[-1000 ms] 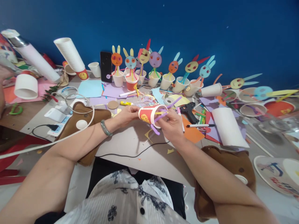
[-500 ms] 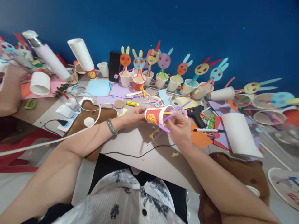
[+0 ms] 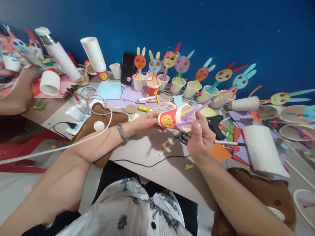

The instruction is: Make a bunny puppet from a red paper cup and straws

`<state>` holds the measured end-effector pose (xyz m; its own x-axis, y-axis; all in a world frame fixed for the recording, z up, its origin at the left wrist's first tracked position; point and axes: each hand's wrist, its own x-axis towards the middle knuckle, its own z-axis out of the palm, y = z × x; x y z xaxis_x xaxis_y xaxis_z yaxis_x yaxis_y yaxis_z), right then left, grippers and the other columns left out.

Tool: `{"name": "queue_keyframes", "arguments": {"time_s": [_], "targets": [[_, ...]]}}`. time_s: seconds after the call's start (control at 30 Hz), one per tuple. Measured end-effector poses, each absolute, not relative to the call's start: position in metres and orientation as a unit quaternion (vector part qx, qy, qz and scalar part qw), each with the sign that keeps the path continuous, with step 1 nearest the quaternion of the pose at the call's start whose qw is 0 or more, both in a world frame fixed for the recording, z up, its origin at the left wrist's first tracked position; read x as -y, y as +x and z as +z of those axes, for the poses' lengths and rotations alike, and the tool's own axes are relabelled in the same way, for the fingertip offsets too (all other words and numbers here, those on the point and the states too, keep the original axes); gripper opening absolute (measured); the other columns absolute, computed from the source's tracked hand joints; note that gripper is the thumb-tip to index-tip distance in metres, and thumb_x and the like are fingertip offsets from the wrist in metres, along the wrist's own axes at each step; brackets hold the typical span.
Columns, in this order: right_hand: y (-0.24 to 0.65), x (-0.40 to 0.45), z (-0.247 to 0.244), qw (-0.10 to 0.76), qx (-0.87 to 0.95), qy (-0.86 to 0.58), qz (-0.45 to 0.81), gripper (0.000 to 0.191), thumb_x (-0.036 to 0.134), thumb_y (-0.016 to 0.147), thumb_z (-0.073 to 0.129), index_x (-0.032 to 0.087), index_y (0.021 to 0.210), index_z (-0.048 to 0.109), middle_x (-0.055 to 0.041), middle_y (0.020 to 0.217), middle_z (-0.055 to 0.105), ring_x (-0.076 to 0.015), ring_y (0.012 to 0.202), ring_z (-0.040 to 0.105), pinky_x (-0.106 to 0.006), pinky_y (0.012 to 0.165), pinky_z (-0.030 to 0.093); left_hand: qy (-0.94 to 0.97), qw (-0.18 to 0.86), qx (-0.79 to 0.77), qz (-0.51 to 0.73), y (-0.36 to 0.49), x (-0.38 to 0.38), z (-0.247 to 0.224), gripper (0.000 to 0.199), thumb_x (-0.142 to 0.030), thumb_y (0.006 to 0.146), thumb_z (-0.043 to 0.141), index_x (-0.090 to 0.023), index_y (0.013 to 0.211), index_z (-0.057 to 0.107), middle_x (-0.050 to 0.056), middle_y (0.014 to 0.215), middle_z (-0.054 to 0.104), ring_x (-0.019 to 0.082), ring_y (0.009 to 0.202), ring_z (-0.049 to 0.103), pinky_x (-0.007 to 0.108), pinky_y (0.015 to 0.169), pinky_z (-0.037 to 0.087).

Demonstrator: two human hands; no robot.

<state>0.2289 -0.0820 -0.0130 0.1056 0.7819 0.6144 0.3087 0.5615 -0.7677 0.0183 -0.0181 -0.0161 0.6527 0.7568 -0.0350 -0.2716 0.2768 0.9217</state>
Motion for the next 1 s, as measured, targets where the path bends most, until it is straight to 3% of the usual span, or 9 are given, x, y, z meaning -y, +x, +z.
{"name": "queue_keyframes", "arguments": {"time_s": [0.1,0.2,0.33,0.43,0.53,0.67,0.77,0.87,1.0], "targets": [[0.227,0.081,-0.013,0.642,0.620,-0.397,0.212,0.033,0.064,0.098,0.068,0.035,0.112,0.069,-0.0104,0.142,0.068,-0.0326,0.131,0.065,-0.058,0.112,0.051,0.469,0.772,-0.251,0.349,0.018,0.016,-0.015,0.046,-0.050,0.074,0.096,-0.017,0.102,0.080,0.009,0.103,0.078,0.017,0.090,0.071,0.032,0.084,0.058],[0.224,0.078,-0.015,0.671,0.600,-0.332,0.282,0.058,0.063,0.079,0.089,0.038,0.121,0.057,-0.0077,0.150,0.062,-0.0276,0.125,0.068,-0.052,0.107,0.057,0.450,0.785,-0.245,0.349,0.018,0.016,-0.013,0.046,-0.053,0.075,0.095,-0.016,0.097,0.079,0.009,0.098,0.078,0.016,0.084,0.070,0.034,0.085,0.059],[0.222,0.077,-0.020,0.623,0.584,-0.366,0.371,0.088,0.061,0.061,0.101,0.035,0.132,0.057,-0.0105,0.144,0.066,-0.0315,0.136,0.064,-0.052,0.111,0.057,0.448,0.813,-0.214,0.305,0.019,0.021,-0.013,0.048,-0.053,0.073,0.096,-0.016,0.098,0.079,0.008,0.094,0.077,0.015,0.080,0.070,0.033,0.081,0.060],[0.222,0.080,-0.021,0.527,0.578,-0.416,0.464,0.098,0.057,0.051,0.105,0.029,0.135,0.064,-0.0119,0.127,0.076,-0.0353,0.122,0.072,-0.055,0.107,0.061,0.458,0.826,-0.195,0.263,0.021,0.027,-0.016,0.049,-0.056,0.073,0.096,-0.016,0.096,0.079,0.009,0.090,0.077,0.017,0.080,0.071,0.033,0.080,0.060],[0.221,0.083,-0.019,0.485,0.595,-0.409,0.494,0.087,0.056,0.051,0.105,0.027,0.126,0.073,-0.0111,0.118,0.081,-0.0376,0.117,0.075,-0.060,0.111,0.059,0.466,0.834,-0.181,0.233,0.025,0.031,-0.021,0.049,-0.059,0.076,0.093,-0.016,0.095,0.078,0.011,0.093,0.078,0.020,0.085,0.073,0.038,0.085,0.061],[0.218,0.085,-0.022,0.512,0.573,-0.385,0.512,0.062,0.056,0.067,0.099,0.027,0.118,0.079,-0.0104,0.128,0.080,-0.0361,0.123,0.075,-0.061,0.117,0.056,0.457,0.843,-0.182,0.218,0.031,0.033,-0.029,0.049,-0.057,0.078,0.091,-0.016,0.100,0.077,0.012,0.098,0.079,0.022,0.090,0.074,0.038,0.087,0.061],[0.218,0.084,-0.027,0.532,0.533,-0.400,0.523,0.057,0.050,0.069,0.099,0.028,0.119,0.080,-0.0087,0.128,0.081,-0.0336,0.123,0.076,-0.058,0.116,0.058,0.436,0.854,-0.192,0.212,0.034,0.034,-0.030,0.048,-0.055,0.079,0.091,-0.016,0.104,0.077,0.010,0.095,0.077,0.019,0.087,0.072,0.036,0.085,0.060],[0.217,0.084,-0.028,0.548,0.505,-0.416,0.522,0.055,0.049,0.066,0.100,0.029,0.114,0.081,-0.0063,0.121,0.083,-0.0314,0.115,0.078,-0.054,0.109,0.063,0.410,0.864,-0.199,0.212,0.036,0.035,-0.027,0.051,-0.056,0.076,0.093,-0.015,0.102,0.077,0.008,0.089,0.076,0.016,0.080,0.070,0.033,0.082,0.059],[0.211,0.081,-0.022,0.568,0.461,-0.425,0.532,0.056,0.055,0.061,0.101,0.027,0.105,0.081,-0.0045,0.102,0.084,-0.0299,0.095,0.079,-0.048,0.087,0.069,0.394,0.872,-0.201,0.209,0.037,0.035,-0.023,0.053,-0.055,0.071,0.098,-0.014,0.098,0.077,0.006,0.082,0.075,0.014,0.073,0.069,0.029,0.076,0.058]]}}
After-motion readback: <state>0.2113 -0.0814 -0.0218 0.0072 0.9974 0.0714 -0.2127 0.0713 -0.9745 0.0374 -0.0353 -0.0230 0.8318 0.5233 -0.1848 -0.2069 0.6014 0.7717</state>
